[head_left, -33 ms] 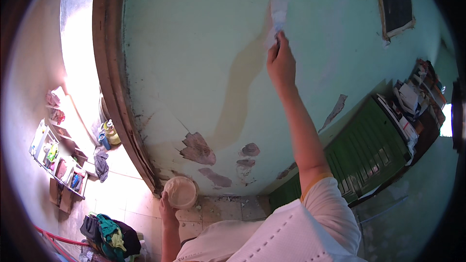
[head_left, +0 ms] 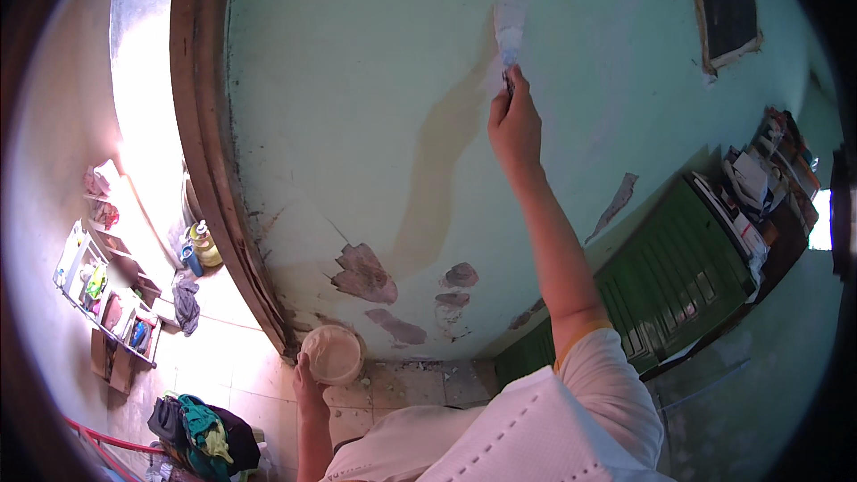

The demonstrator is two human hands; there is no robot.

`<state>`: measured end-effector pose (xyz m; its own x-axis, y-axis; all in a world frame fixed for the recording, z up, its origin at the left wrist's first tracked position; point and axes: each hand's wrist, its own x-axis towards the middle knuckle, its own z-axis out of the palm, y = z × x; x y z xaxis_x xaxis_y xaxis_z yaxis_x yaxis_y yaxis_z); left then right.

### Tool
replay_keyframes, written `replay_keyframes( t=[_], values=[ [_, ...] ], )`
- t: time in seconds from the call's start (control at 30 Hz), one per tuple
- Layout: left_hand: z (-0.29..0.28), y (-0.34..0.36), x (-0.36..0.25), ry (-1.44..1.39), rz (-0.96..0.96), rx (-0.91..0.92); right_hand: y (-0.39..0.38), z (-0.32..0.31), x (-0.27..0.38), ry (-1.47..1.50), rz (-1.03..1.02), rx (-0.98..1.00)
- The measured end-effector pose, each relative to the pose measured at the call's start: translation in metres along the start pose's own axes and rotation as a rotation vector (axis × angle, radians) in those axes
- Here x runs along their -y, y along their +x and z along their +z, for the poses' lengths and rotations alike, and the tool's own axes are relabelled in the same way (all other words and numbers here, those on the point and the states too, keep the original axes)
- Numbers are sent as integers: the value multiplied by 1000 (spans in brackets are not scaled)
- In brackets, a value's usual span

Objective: The person mixes a white substance in a plastic container using a putty knife and applies it to fill holes and damaged sections on a wall.

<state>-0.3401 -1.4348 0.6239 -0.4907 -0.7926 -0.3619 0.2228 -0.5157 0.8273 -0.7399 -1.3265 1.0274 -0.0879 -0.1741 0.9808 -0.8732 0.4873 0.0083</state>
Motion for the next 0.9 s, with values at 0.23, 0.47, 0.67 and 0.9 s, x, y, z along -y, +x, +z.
replay_keyframes(
  t=[0.23,0.47,0.67,0.9],
  values=[
    [-4,-2,-18,56,-15,58,76,-13,-1,-8,-83,-161],
    [22,1,-5,-10,10,61,4,-7,-14,-38,-74,-5],
    [39,-9,-20,-15,50,73,-9,-32,-14,176,-40,-48],
    [56,-12,-26,-52,157,-1,-31,-70,9,839,347,241]
  ],
)
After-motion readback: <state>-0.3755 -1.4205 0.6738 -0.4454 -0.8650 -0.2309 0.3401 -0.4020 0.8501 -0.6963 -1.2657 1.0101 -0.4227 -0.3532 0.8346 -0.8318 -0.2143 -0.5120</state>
